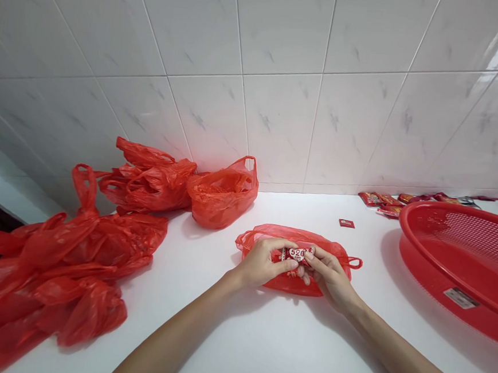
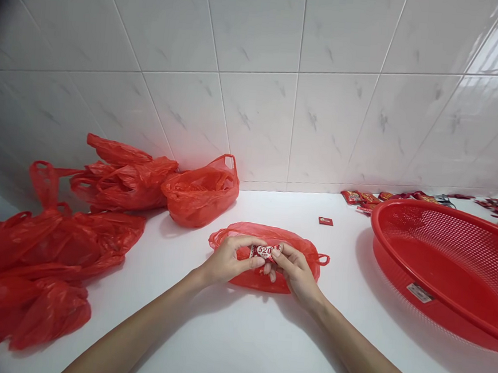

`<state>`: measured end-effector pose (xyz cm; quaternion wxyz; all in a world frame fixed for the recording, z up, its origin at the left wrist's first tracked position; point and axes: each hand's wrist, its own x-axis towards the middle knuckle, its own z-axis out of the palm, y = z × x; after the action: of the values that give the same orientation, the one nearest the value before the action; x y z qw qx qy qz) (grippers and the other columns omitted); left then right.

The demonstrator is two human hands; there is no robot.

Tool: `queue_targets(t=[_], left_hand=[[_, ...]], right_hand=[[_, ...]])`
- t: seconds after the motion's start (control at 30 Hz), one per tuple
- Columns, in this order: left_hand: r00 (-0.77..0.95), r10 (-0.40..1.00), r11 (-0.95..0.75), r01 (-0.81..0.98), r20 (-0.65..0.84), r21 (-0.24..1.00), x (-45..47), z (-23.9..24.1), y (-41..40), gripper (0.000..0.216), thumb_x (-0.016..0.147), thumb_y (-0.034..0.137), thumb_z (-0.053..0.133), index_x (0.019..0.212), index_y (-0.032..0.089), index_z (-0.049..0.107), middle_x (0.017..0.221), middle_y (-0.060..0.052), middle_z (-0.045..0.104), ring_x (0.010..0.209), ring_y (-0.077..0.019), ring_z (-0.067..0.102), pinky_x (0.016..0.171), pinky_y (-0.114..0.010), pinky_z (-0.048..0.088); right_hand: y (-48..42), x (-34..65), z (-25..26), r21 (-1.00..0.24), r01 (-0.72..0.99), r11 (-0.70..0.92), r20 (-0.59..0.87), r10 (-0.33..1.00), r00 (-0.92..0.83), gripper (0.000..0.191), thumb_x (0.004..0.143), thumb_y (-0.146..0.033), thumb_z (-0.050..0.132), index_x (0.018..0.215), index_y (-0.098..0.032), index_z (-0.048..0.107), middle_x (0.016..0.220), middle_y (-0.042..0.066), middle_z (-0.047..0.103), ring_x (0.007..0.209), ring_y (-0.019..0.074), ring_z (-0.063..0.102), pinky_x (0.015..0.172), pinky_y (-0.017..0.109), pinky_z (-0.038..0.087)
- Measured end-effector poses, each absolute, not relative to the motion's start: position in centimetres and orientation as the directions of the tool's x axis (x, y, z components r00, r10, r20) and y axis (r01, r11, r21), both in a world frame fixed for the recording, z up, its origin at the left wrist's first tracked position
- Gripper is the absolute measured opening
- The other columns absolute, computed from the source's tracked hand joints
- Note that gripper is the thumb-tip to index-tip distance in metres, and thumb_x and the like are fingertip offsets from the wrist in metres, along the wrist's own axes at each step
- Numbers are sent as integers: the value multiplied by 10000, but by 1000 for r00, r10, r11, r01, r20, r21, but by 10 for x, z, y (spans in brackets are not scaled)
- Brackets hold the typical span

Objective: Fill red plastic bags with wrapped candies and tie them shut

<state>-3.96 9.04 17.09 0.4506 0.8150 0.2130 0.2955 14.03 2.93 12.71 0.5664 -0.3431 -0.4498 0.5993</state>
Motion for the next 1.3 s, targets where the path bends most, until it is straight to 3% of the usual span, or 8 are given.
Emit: queue_targets(t=[0.37, 0.57, 0.77, 0.97, 1.07, 1.13, 1.2, 1.3], left_hand=[[667, 658, -633, 239, 349, 736, -39, 160, 93, 251, 770, 230, 726, 1018, 212, 695, 980, -28, 742, 881, -191, 676, 842, -329, 518], [680, 659, -678, 349, 323, 647, -41, 159, 97, 132, 832, 229, 644, 955, 217, 692, 912, -14, 729, 820, -182, 656, 777, -324, 509], [697, 672, -710, 512, 250, 483, -49, 153, 106, 445, 805, 211, 653, 1249, 224, 631, 1227, -84, 673, 1152, -279, 618, 979, -446, 500], [817, 522, -809, 383, 245, 445, -34, 142, 85, 172, 866, 171, 554, 940, 192, 709, 883, -49, 687, 834, -210, 644, 774, -347, 527], [858, 424, -865, 289, 289, 410, -26, 130, 67, 192, 850, 150, 559, 940, 203, 720, 915, -49, 702, 848, -213, 646, 809, -363, 525], [856, 406, -872, 259, 319, 415, -23, 123, 59, 200, 838, 156, 578, 963, 211, 724, 974, -59, 708, 898, -231, 648, 849, -394, 527], [811, 457, -842, 262, 365, 472, -20, 121, 56, 206, 843, 151, 562, 971, 198, 716, 1045, -82, 702, 973, -250, 641, 892, -421, 525], [679, 608, -690, 196, 411, 697, -16, 127, 59, 241, 923, 172, 466, 1035, 180, 679, 1113, -100, 694, 1035, -229, 643, 929, -402, 531]], right_hand=[[32, 139, 123, -962, -241, 131, 155, 985, -81, 370, 895, -508, 681, 730, -190, 587, 718, -9, 610, 589, 116, 561, 620, 275, 467], [32, 142, 128, -973, 24, 232, 231, 973, -16, 393, 904, -573, 624, 771, -203, 618, 675, -12, 580, 609, 140, 545, 671, 304, 496], [34, 146, 125, -962, 114, 247, 261, 956, 135, 379, 840, -583, 688, 863, -209, 633, 820, 30, 637, 650, 166, 565, 589, 301, 492], [32, 148, 125, -918, 252, 308, 333, 941, 65, 517, 932, -557, 579, 572, -219, 430, 527, -32, 449, 513, 123, 417, 499, 268, 356], [24, 152, 126, -768, 489, 414, 462, 887, -25, 519, 980, -450, 535, 535, -221, 394, 490, -33, 431, 471, 115, 377, 448, 266, 308], [15, 156, 126, -548, 652, 524, 578, 801, -157, 422, 1023, -332, 459, 631, -210, 555, 632, 27, 626, 568, 153, 535, 523, 286, 434], [6, 160, 124, -269, 762, 588, 665, 686, -295, 302, 1036, -240, 408, 975, -185, 698, 1042, 117, 749, 921, 230, 677, 787, 370, 549], [-5, 162, 120, 40, 843, 537, 662, 617, -425, 471, 1026, -214, 418, 1492, -152, 447, 1506, 153, 524, 1437, 289, 417, 1146, 520, 379]])
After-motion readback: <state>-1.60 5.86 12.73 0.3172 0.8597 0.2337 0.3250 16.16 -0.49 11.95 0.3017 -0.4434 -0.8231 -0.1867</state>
